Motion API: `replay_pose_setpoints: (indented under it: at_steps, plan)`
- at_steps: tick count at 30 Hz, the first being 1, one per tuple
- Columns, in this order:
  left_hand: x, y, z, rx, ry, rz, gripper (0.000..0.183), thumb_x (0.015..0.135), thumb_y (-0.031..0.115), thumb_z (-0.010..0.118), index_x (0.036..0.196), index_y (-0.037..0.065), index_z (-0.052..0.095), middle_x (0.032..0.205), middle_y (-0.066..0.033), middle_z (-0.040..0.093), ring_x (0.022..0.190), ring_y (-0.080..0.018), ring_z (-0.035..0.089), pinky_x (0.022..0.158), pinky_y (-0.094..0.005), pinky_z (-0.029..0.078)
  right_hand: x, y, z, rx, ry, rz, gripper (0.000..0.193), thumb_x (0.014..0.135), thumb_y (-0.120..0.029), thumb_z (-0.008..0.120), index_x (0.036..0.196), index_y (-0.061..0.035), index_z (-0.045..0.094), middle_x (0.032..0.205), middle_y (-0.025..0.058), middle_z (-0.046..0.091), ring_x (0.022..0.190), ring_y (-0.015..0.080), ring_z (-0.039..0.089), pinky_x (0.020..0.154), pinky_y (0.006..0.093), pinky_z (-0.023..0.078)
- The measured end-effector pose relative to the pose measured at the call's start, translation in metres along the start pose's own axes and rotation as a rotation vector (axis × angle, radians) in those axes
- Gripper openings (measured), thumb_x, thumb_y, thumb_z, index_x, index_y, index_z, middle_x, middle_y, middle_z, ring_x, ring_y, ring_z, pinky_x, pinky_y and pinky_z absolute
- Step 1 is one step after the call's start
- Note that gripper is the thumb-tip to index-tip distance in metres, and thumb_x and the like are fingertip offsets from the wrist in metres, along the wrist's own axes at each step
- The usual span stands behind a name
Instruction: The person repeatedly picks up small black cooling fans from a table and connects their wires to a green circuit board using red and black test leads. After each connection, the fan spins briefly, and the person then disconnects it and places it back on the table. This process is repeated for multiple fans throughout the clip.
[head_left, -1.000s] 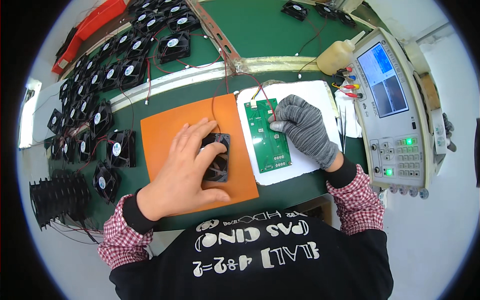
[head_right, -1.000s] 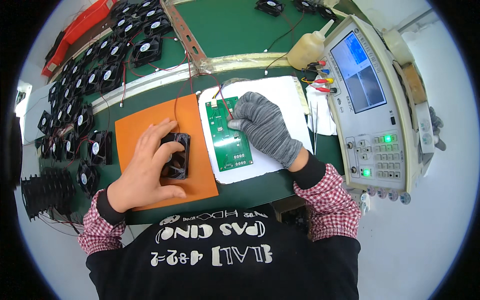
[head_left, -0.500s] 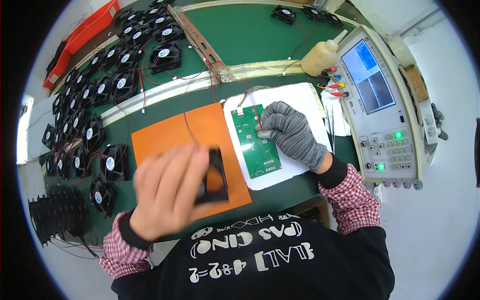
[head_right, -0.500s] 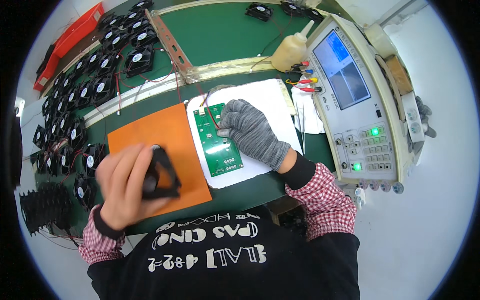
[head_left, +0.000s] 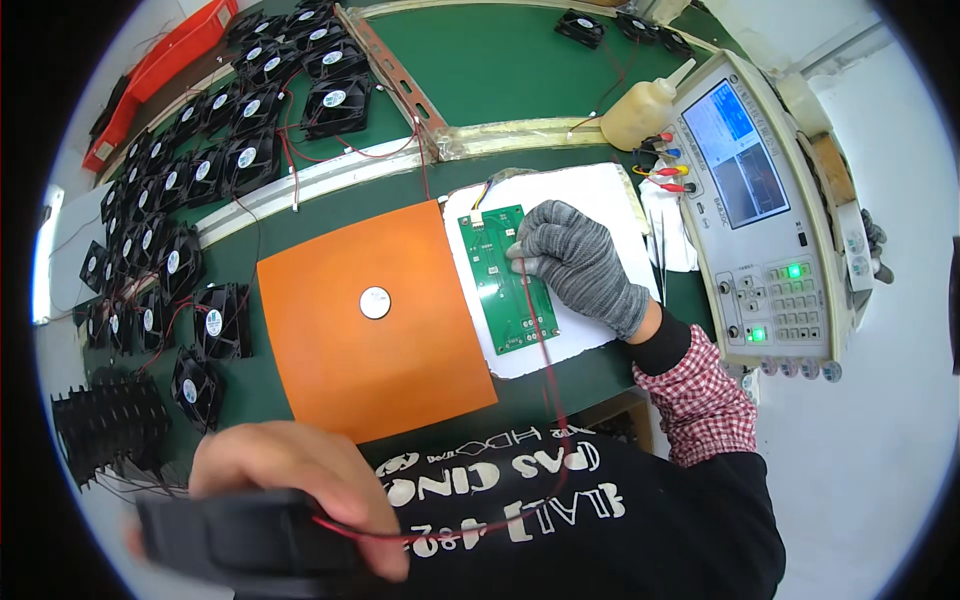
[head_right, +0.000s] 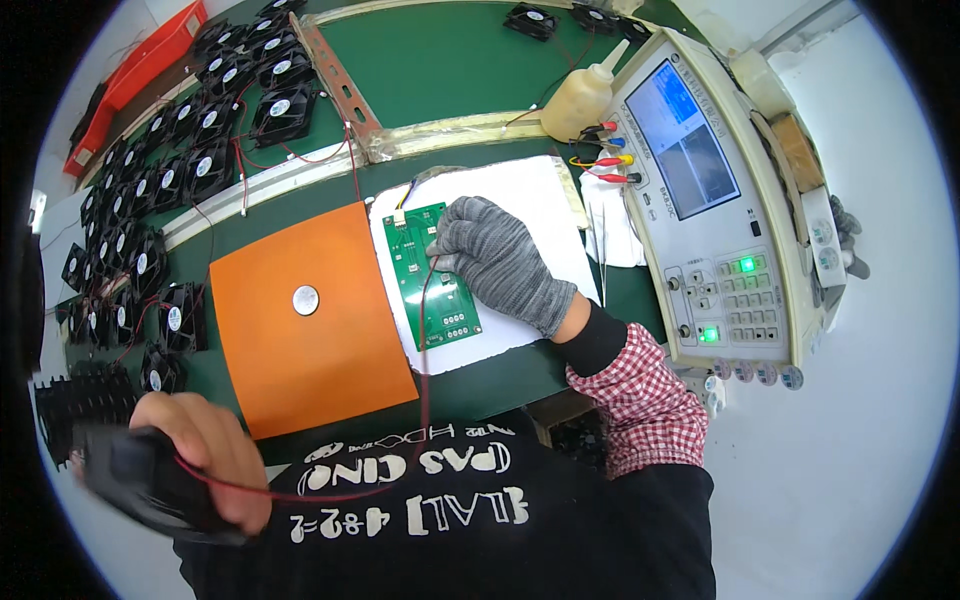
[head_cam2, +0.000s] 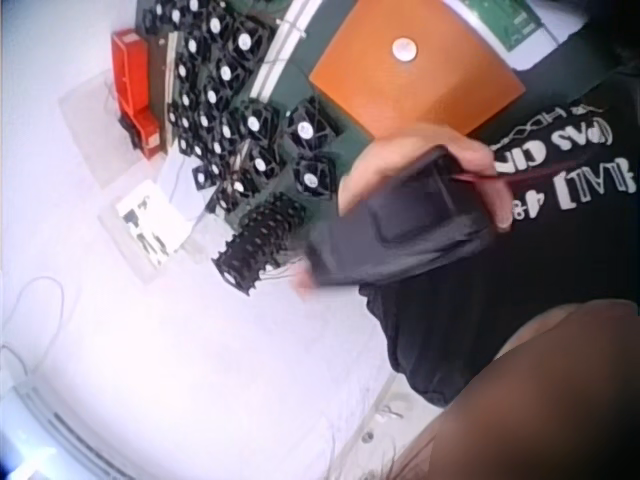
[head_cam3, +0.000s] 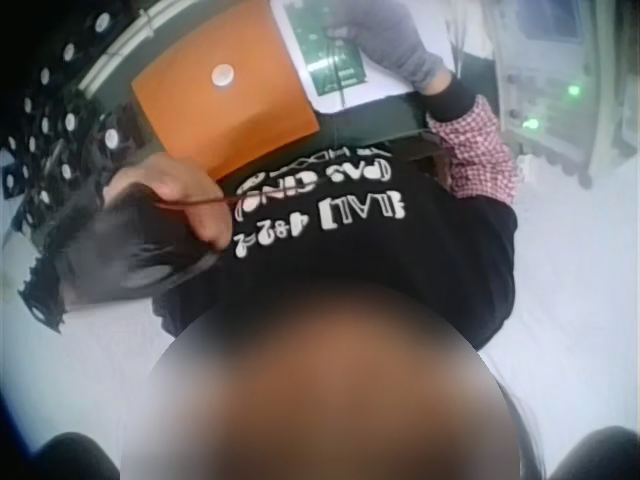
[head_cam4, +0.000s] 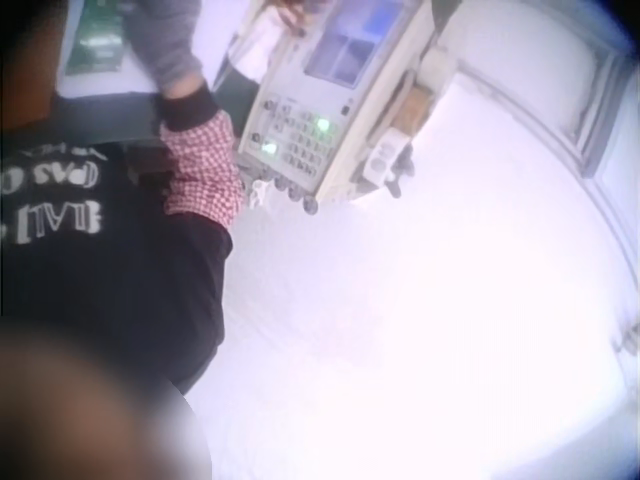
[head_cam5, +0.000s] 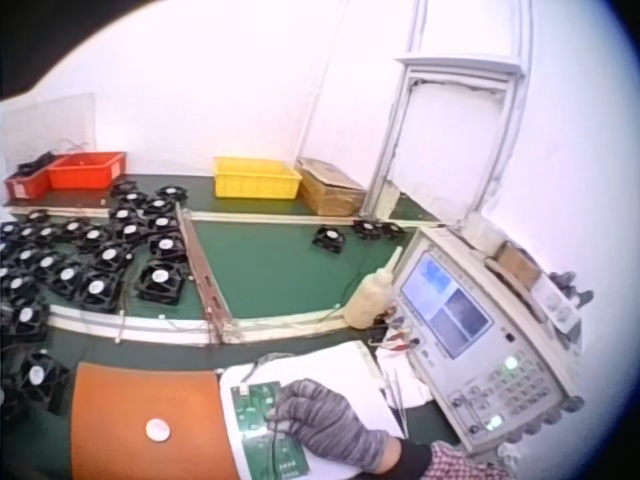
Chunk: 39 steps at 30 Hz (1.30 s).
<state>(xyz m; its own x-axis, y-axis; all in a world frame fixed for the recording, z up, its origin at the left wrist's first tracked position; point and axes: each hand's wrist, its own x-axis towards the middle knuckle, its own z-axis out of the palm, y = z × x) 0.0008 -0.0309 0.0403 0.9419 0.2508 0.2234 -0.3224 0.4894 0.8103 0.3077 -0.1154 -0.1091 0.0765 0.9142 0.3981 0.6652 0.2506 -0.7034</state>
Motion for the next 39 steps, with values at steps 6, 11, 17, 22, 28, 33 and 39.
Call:
replay_pose_setpoints:
  at_steps: [6,11,17,22,28,33,39]
  plan:
    - [0.021,-0.031,-0.012,1.623,0.277,0.83,0.042,0.09,0.021,0.057,0.13,0.009,0.051,0.103,-0.015,0.062,0.088,-0.0309,0.058,0.074,-0.0427,0.048,0.003,-0.004,0.004,-0.131,-0.036,-0.016,0.017,0.073,-0.006,0.075,0.088,-0.0055,0.065,0.089,0.0093,0.061,0.087,0.0273,0.062,0.078,0.0357,0.051]
    - [0.136,-0.021,-0.107,2.052,0.47,0.807,0.034,0.068,0.014,0.076,0.099,0.009,0.065,0.095,-0.0088,0.063,0.102,-0.0293,0.058,0.088,-0.0396,0.048,-0.003,-0.013,-0.003,0.127,0.163,0.05,0.012,0.08,-0.001,0.07,0.09,-0.0052,0.065,0.089,0.0071,0.064,0.084,0.0204,0.066,0.077,0.031,0.052]
    - [0.121,-0.016,-0.226,2.53,0.319,0.122,0.02,0.073,0.017,0.074,0.084,0.005,0.063,0.08,-0.008,0.058,0.087,-0.0283,0.058,0.072,-0.0415,0.047,0.003,-0.017,-0.003,0.345,0.211,0.213,0.03,0.078,-0.008,0.078,0.105,-0.0026,0.064,0.088,0.0024,0.063,0.083,0.009,0.059,0.075,0.0235,0.049]
    - [0.11,-0.052,-0.108,2.209,0.213,0.639,0.017,0.078,0.015,0.07,0.079,0.007,0.055,0.07,-0.008,0.054,0.062,-0.0259,0.056,0.052,-0.0393,0.044,0.003,-0.037,-0.013,0.682,0.016,0.444,0.058,0.077,-0.012,0.081,0.128,-0.0019,0.055,0.097,0.0025,0.061,0.088,0.0088,0.057,0.08,0.0226,0.049]
    - [0.062,-0.05,-0.014,1.866,0.089,1.273,0.018,0.078,0.022,0.065,0.082,0.005,0.061,0.076,-0.0041,0.055,0.064,-0.0148,0.055,0.055,-0.0245,0.044,-0.023,-0.064,0.012,1.082,-0.707,0.292,0.037,0.088,-0.012,0.07,0.121,-0.0032,0.057,0.11,0.0063,0.064,0.101,0.0129,0.061,0.088,0.0324,0.049]
    - [0.022,0.045,-0.065,1.819,0.903,1.074,0.018,0.086,0.006,0.064,0.1,-0.004,0.063,0.102,-0.0103,0.066,0.09,-0.0147,0.062,0.076,-0.0237,0.049,-0.014,-0.074,-0.015,0.949,-0.985,0.165,0.009,0.084,-0.008,0.071,0.092,-0.0033,0.071,0.09,0.006,0.064,0.088,0.0179,0.064,0.073,0.0305,0.051]
    - [0.029,-0.005,-0.068,1.278,0.9,0.229,0.019,0.092,0.013,0.053,0.096,-0.001,0.063,0.102,-0.0063,0.062,0.088,-0.0139,0.056,0.084,-0.0255,0.042,-0.005,-0.038,-0.036,0.586,-0.232,0.255,0.014,0.082,-0.011,0.074,0.092,-0.002,0.067,0.093,0.0054,0.067,0.09,0.0135,0.063,0.086,0.0293,0.051]
